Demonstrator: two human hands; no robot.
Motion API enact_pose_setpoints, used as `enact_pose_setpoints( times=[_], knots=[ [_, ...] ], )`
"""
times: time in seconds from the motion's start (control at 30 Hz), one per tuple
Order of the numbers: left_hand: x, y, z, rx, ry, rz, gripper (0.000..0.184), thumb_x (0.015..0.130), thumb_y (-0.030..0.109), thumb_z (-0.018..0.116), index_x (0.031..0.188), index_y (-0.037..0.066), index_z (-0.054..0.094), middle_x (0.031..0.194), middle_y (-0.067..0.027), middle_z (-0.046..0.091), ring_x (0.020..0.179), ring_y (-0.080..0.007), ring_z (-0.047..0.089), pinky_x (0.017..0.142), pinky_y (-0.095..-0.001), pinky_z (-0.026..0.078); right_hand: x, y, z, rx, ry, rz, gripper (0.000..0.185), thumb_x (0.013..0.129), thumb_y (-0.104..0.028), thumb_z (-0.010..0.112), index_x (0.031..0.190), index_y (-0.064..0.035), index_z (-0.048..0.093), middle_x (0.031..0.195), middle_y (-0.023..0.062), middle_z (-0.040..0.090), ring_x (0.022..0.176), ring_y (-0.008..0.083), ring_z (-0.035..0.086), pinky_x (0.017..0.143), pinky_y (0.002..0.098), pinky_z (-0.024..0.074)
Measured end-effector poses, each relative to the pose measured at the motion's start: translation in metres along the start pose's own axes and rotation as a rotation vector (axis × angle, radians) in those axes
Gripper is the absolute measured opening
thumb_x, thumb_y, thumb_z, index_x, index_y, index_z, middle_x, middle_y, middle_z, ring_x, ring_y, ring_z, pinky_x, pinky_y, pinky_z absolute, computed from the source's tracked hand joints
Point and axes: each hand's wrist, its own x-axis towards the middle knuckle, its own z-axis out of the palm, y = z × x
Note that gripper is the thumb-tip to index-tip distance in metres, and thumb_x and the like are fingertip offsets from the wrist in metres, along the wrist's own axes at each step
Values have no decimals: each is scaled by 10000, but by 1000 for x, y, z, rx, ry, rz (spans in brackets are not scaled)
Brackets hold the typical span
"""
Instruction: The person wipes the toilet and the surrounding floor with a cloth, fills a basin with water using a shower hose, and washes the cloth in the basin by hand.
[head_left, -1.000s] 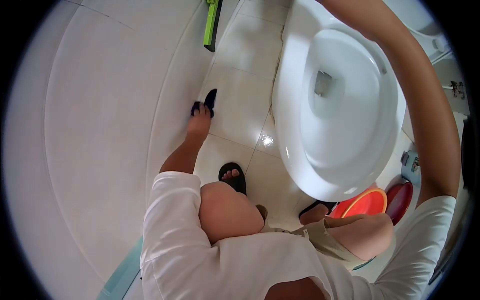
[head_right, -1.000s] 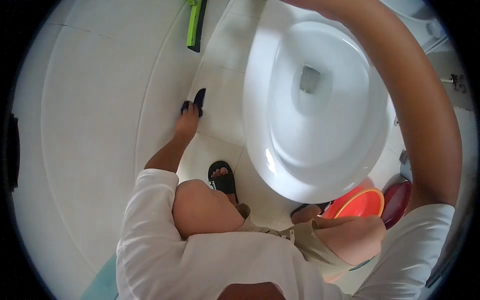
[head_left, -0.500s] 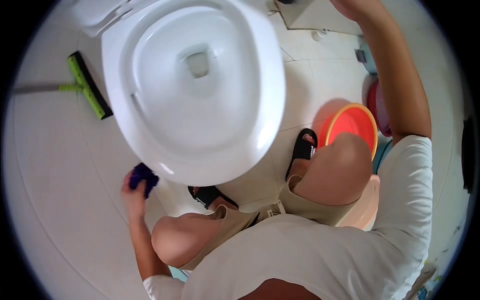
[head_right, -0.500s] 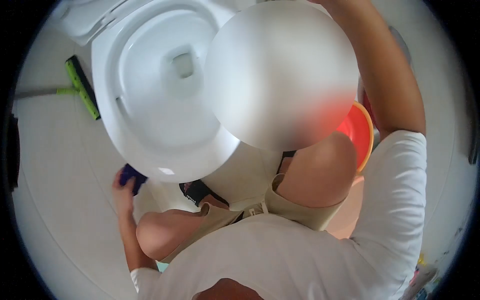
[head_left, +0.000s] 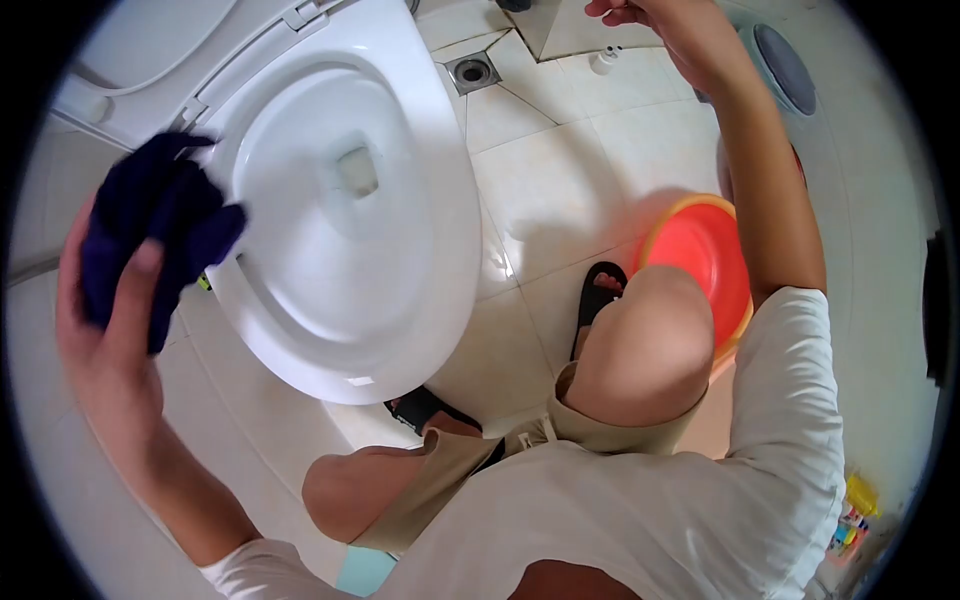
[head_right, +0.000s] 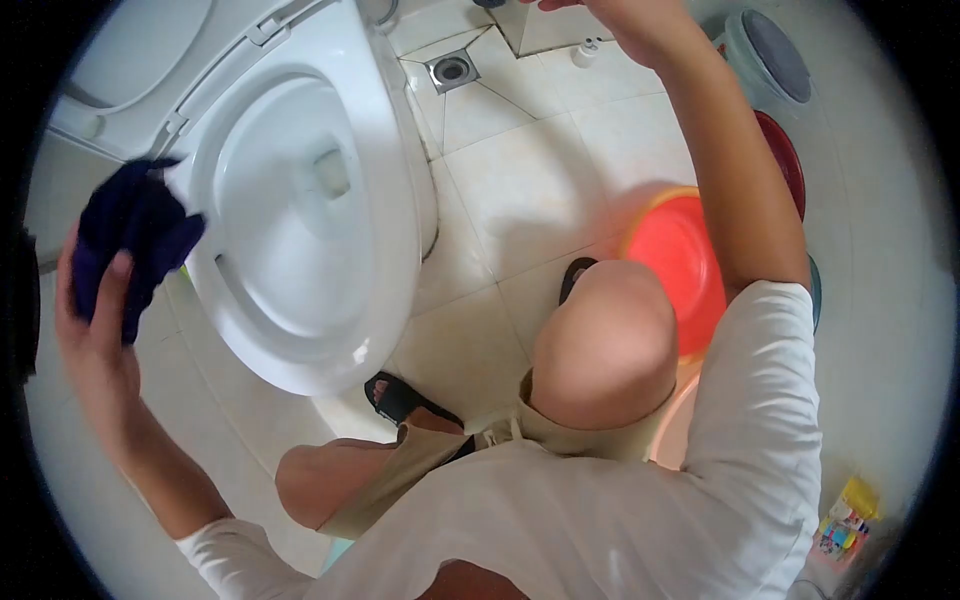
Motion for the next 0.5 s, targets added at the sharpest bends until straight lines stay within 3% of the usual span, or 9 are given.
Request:
enact_pose_setpoints(
  times=[0.07,0.1,0.17,0.2,0.3,0.33,0.43,0.5],
  knots=[
    [14,18,31,-90,-109,96,487,826,113,711,1260,-37,548,1111,-114,654,995,-168,627,921,-273,473,-2,-13,3,-93,-25,-14,325,935,-254,611,1170,-33,568,1048,72,642,867,123,604,762,257,492],
    [23,25,44,-56,-193,169,499,871,117,651,1306,-61,484,1150,-194,637,1023,-259,657,941,-347,519,-5,-18,8,-93,-27,-23,325,935,-254,611,1170,-33,568,1048,72,642,867,123,604,762,257,492],
    [37,46,77,-143,-293,163,489,851,172,687,1249,-66,533,1103,-174,658,968,-210,673,889,-308,537,-13,-28,23,-109,-73,-253,522,963,-360,559,1348,-27,445,1213,102,560,1030,150,565,850,296,484],
    [42,59,97,-135,-289,165,450,865,200,683,1204,-70,560,1071,-163,669,929,-201,681,851,-287,544,-23,-39,38,-110,-76,-252,522,963,-360,559,1348,-27,445,1213,102,560,1030,150,565,850,296,484],
    [52,82,133,-558,-450,134,401,901,200,646,1153,-98,552,939,-135,656,793,-174,640,734,-268,530,-42,-62,70,-165,36,-313,666,984,-493,453,1454,-46,300,1296,115,486,1139,179,510,925,348,462],
    [62,83,140,-625,-520,134,400,890,183,664,1148,-101,552,936,-136,656,786,-167,638,722,-259,529,-41,-61,71,-60,-18,-264,694,980,-539,409,1463,-59,280,1290,119,490,1151,191,507,940,368,454],
    [69,91,159,-597,-409,153,394,883,193,676,1125,-99,569,929,-121,660,771,-159,636,715,-254,524,-16,-29,41,142,-242,-292,738,973,-601,341,1456,-49,262,1286,137,495,1150,226,523,948,404,464],
    [75,86,157,-652,-376,138,379,881,193,679,1112,-92,580,929,-121,660,775,-158,640,715,-253,525,-8,-24,32,470,-95,-23,741,974,-606,318,1422,-16,297,1269,147,508,1125,251,544,932,422,485]
  ],
)
